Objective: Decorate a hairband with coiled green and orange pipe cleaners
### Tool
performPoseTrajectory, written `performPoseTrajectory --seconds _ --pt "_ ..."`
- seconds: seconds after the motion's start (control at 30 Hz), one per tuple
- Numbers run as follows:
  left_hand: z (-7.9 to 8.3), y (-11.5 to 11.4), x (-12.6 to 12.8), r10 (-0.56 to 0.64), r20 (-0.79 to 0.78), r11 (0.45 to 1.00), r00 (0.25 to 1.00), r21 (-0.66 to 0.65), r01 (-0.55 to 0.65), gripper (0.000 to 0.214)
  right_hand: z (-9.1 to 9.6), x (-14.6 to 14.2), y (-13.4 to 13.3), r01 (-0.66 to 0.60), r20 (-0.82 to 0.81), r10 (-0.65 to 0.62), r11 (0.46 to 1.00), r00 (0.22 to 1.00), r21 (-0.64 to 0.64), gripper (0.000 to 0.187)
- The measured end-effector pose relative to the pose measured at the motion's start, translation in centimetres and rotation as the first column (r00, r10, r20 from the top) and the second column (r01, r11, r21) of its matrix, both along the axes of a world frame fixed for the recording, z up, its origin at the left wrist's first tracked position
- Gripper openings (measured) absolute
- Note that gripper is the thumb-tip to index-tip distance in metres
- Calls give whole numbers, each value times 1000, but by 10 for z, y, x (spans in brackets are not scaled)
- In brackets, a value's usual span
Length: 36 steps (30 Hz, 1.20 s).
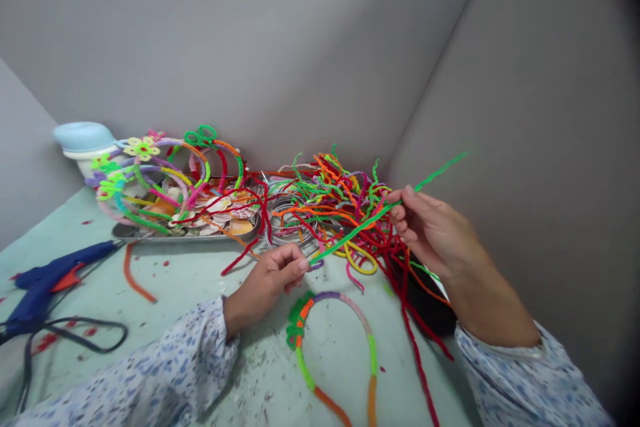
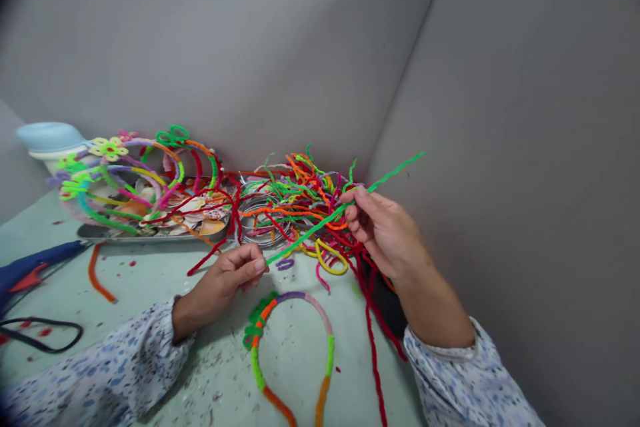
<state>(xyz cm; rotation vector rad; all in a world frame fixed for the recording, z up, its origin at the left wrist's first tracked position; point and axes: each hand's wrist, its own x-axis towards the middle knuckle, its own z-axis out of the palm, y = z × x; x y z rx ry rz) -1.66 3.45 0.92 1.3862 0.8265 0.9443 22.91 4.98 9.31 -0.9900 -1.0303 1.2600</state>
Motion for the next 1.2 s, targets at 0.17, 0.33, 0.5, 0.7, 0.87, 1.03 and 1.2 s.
performPoseTrajectory --seconds 0.17,0.33,0.5,0.7,0.87,1.03,1.2 --pt "-3 -1 -1 -20 35 1000 999 -18 21 23 -1 4 3 40 58 -41 999 997 19 21" --pt "-8 1 -1 -5 147 995 989 -98 20 25 17 9 -13 98 104 -132 953 986 286 22" --pt "-10 8 -4 124 194 984 973 -149 -95 25 24 5 -35 -316 598 196 943 777 102 15" --pt "-13 13 -5 230 220 964 948 -184 -191 25 -18 -20 -18 -553 889 403 802 218 -228 16" --pt "-17 16 -5 278 238 950 931 -213 -229 24 -50 -23 -2 -426 933 359 850 41 -309 13" --pt "-19 17 -6 290 249 949 924 -198 -245 23 -60 -30 -4 -396 921 384 839 -58 -374 22" --pt "-20 18 -7 291 265 950 919 -194 -245 25 -69 -34 -7 -428 943 319 842 -97 -329 15"
